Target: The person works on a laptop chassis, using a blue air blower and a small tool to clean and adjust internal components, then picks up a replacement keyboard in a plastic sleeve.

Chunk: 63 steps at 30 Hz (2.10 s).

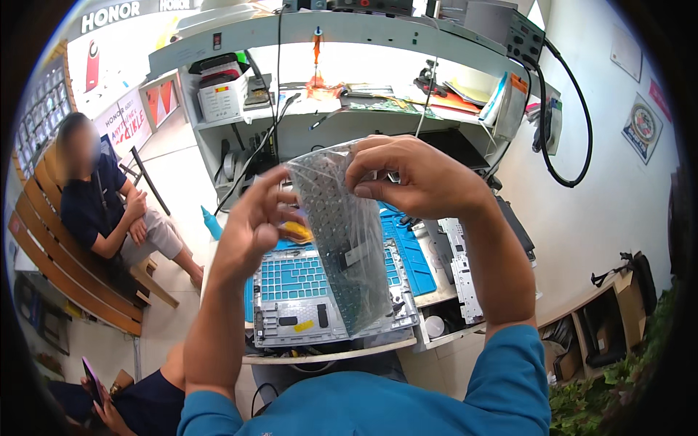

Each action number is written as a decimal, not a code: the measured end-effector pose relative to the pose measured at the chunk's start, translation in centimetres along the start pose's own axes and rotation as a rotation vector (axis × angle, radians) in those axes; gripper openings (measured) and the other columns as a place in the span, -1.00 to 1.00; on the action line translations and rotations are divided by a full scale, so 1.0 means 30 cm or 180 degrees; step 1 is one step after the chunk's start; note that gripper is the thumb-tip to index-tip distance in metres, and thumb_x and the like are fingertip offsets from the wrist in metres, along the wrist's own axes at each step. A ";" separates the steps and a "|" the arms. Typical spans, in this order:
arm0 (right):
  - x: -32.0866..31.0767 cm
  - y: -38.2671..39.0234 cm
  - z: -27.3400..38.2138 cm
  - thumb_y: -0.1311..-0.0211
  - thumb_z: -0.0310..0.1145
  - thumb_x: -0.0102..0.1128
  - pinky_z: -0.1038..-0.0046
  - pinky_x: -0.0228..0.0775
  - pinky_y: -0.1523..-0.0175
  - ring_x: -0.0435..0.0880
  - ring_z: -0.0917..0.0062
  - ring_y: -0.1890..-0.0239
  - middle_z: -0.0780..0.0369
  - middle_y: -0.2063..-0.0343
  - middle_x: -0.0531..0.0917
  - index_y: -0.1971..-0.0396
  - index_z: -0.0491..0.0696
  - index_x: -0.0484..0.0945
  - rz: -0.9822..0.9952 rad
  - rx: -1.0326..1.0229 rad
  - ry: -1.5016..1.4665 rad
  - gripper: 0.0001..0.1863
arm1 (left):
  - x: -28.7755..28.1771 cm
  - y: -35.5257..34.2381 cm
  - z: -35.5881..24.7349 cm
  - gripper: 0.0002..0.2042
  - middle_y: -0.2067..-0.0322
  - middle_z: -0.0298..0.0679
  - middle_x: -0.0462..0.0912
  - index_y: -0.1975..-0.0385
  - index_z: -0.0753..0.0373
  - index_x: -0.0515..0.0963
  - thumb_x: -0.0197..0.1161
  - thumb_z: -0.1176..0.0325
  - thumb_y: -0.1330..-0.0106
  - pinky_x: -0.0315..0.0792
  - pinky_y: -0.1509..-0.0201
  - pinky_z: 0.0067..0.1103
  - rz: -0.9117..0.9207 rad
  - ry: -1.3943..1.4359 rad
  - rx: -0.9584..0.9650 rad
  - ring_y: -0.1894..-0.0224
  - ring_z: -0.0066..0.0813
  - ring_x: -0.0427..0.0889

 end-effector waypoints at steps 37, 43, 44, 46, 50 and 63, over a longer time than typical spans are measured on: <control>0.187 -0.229 -0.050 -0.19 -0.38 0.52 0.22 0.74 -0.14 0.87 0.27 -0.03 0.08 0.10 0.87 0.13 -0.03 0.91 0.0463 0.1061 0.2126 -0.76 | -0.034 -0.359 -0.141 -0.52 0.12 0.02 0.82 0.00 0.44 0.69 0.60 0.33 -0.11 0.68 -0.05 -0.37 0.0308 -0.3075 -0.0211 0.10 -0.22 0.83; 0.224 -0.196 -0.181 -0.22 -0.41 0.45 0.24 0.75 -0.11 0.90 0.19 0.15 0.06 0.23 0.88 0.14 0.01 0.91 0.0488 0.1650 0.0443 -0.77 | -0.075 -0.355 -0.087 -0.57 0.16 -0.12 0.79 -0.01 0.33 0.64 0.63 0.37 -0.19 0.69 0.07 -0.53 0.0331 -0.3136 -0.0505 0.17 -0.50 0.79; 0.234 -0.185 -0.194 -0.23 -0.42 0.44 0.25 0.75 -0.10 0.90 0.19 0.16 0.07 0.23 0.89 0.13 0.01 0.91 0.0538 0.1807 0.0181 -0.77 | -0.091 -0.354 -0.070 -0.57 0.15 -0.13 0.79 0.00 0.32 0.64 0.64 0.37 -0.19 0.70 0.07 -0.52 0.0342 -0.3006 -0.0693 0.17 -0.50 0.79; 0.231 -0.208 -0.143 -0.25 -0.43 0.44 0.27 0.76 -0.07 0.90 0.21 0.19 0.06 0.23 0.89 0.13 -0.02 0.91 0.0467 0.1367 0.0692 -0.78 | -0.126 -0.347 -0.045 -0.54 0.12 -0.10 0.79 -0.02 0.31 0.64 0.66 0.35 -0.17 0.73 0.04 -0.50 0.0314 -0.2880 -0.0969 0.15 -0.48 0.80; 0.263 -0.212 -0.120 -0.30 -0.37 0.49 0.23 0.73 0.00 0.88 0.18 0.26 0.05 0.28 0.87 0.13 -0.04 0.89 0.0245 0.1059 0.1039 -0.81 | -0.099 -0.338 -0.031 -0.35 -0.04 0.04 0.78 -0.20 0.31 0.64 0.72 0.27 -0.09 0.76 -0.09 -0.43 0.0277 -0.2792 -0.1009 0.04 -0.34 0.86; 0.310 -0.189 -0.068 -0.31 -0.39 0.48 0.27 0.73 0.05 0.88 0.24 0.29 0.12 0.37 0.87 0.24 -0.08 0.86 0.0730 0.0607 0.0961 -0.89 | -0.065 -0.308 -0.050 -0.04 -0.39 0.09 0.63 -0.49 0.36 0.50 0.76 0.26 0.02 0.48 -0.54 -0.32 0.0651 -0.3541 -0.0165 -0.38 -0.06 0.66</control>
Point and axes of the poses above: each hand's wrist, its own y-axis away from the middle knuckle, its own x-axis out of the palm, z = x × y, the point moved 10 cm from there along -y, towards the middle knuckle
